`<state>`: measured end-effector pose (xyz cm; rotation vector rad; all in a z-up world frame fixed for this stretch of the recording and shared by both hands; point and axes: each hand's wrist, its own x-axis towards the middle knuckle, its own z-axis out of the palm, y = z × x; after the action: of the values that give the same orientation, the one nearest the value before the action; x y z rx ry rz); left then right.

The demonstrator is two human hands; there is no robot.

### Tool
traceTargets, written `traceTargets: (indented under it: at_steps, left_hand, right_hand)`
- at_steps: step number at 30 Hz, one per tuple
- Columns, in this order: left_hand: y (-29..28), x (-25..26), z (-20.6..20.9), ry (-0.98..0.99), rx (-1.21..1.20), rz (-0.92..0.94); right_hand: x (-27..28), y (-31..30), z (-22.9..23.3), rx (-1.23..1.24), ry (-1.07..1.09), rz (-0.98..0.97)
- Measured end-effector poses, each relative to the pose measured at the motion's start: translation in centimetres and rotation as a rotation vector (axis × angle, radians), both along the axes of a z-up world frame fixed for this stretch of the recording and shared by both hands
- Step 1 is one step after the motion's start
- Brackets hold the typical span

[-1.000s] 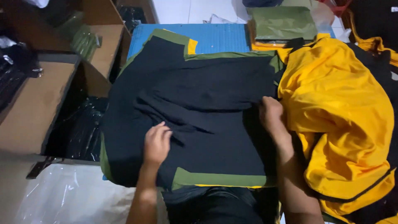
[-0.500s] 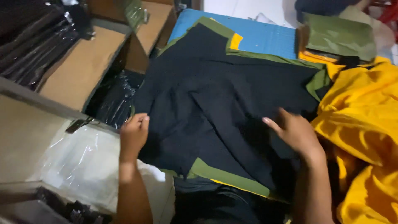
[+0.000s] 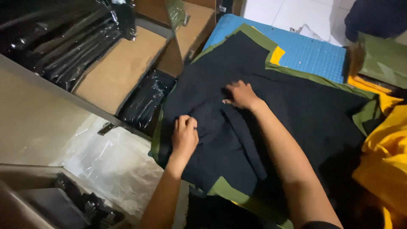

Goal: Folding and smoothing various garments like shirts and jackets on a flat surface and stacking them neatly.

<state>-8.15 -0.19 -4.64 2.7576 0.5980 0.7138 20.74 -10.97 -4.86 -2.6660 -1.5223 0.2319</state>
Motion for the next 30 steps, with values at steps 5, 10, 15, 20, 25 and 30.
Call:
traceTargets:
  at_steps: [5,10,15,20,25,30]
  left_hand:
    - [0.1,-1.2,1.0,0.005,-0.164,-0.067]
    - [2.0,-1.2,-0.3,0.016,-0.478,-0.013]
    - [1.4,-1.3,2.2,0.243,-0.53,0.03]
    - [1.6,0.4,2.0,0.383,-0.527,0.112]
    - [0.5,1.3,1.1,0.439,-0.297,0.076]
    - [1.3,0.0,-2.0,-0.118,-0.337,0.064]
  right_hand:
    - [0.7,-3.2,2.9,0.204,0.234,0.135]
    - [4.1,-5.6,1.0,0.665,0.279,0.0]
    - [0.7,-6.7,6.7,0.166,0.412,0.006]
    - [1.1,-5.0,5.5,0.1,0.358,-0.127]
    - [0.6,-3.3,2.5,-0.207,0.167,0.026]
    - [1.7,-4.7,2.5,0.552,0.368,0.149]
